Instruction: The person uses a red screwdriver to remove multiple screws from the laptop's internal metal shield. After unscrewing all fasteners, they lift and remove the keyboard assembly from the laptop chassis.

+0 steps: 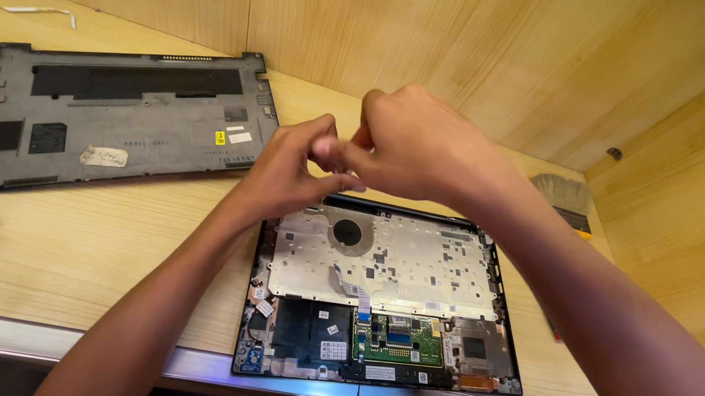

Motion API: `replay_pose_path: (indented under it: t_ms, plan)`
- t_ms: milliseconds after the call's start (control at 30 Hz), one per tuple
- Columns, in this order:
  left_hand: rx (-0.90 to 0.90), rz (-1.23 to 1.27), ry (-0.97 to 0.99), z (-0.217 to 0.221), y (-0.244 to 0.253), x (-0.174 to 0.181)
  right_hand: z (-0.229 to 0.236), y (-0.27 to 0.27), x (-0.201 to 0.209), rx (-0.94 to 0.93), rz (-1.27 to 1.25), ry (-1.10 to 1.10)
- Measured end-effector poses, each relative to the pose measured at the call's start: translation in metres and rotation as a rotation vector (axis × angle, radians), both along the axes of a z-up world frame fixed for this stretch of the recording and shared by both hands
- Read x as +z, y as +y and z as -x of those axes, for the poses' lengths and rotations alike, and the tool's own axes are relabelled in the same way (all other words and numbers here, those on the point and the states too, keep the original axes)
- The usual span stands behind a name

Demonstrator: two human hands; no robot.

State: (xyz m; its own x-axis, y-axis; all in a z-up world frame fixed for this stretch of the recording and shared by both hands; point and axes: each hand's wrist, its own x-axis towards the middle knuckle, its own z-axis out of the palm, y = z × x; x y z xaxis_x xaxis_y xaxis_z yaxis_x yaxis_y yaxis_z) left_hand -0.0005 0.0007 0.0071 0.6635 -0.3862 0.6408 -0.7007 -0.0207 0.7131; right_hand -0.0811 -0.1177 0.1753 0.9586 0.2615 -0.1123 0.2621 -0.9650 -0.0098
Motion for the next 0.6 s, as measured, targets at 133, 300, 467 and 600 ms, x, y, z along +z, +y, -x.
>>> replay_pose_path:
  t_ms: [133, 300, 467, 600]
  plan:
    - [0.023, 0.022, -0.025, 0.001, -0.014, -0.009, -0.033, -0.019, -0.049, 0.077, 0.082, -0.193]
    - [-0.351, 0.074, 0.261, -0.003, -0.005, -0.016, -0.028, -0.019, -0.036, 0.33, -0.123, -0.157]
    - [-0.354, 0.098, 0.339, -0.017, 0.004, -0.034, -0.019, -0.005, -0.029, 0.386, -0.121, -0.074]
    - [-0.267, 0.155, 0.293, -0.004, 0.005, -0.012, -0.019, -0.003, -0.022, 0.365, -0.084, -0.001]
